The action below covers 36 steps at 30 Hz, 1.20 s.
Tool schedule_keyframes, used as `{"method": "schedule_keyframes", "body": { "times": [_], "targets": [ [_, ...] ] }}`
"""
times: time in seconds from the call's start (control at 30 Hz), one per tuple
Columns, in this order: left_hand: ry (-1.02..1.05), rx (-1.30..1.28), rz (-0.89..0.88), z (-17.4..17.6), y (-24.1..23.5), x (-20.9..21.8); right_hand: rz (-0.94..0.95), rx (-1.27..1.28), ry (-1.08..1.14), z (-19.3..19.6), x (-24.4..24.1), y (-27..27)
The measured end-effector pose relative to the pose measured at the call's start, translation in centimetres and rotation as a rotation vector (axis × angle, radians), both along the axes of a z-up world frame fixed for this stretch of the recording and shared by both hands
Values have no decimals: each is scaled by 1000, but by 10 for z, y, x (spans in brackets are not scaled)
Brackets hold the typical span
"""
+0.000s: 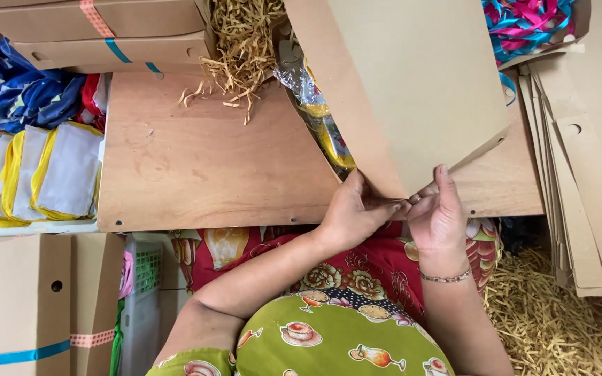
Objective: Packing small pouches into a box and assembling a cardboard outer box by folding and tucking flaps.
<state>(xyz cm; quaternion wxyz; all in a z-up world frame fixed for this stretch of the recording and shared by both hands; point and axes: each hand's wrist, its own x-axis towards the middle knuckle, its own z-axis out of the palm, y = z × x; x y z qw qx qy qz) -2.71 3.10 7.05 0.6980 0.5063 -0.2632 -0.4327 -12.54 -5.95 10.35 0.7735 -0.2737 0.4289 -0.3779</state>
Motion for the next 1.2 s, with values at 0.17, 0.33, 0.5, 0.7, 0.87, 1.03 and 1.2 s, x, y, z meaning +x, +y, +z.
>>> {"method": "schedule_keyframes", "body": {
  "times": [0.17,0.33,0.5,0.7,0.87,1.03,1.2],
  "targets": [
    [-639,476,-281,54,32,65,-12,7,11,-12,-18,-3],
    [-488,652,-75,48,34,102,28,-22,64,-68,-39,-14],
    [91,468,-33,-19,9,81,34,31,66,-61,-35,-6],
    [91,484,18,-6,-3,57,53,57,83,-22,-26,3],
    [-9,553,-22,21,-9,33,19,84,48,-10,-23,2],
    [-23,583,-1,22,-13,20,14,47,91,-57,-50,-18],
    [-68,589,-72,21,-15,17,58,-48,236,-117,-75,-38]
  ]
}}
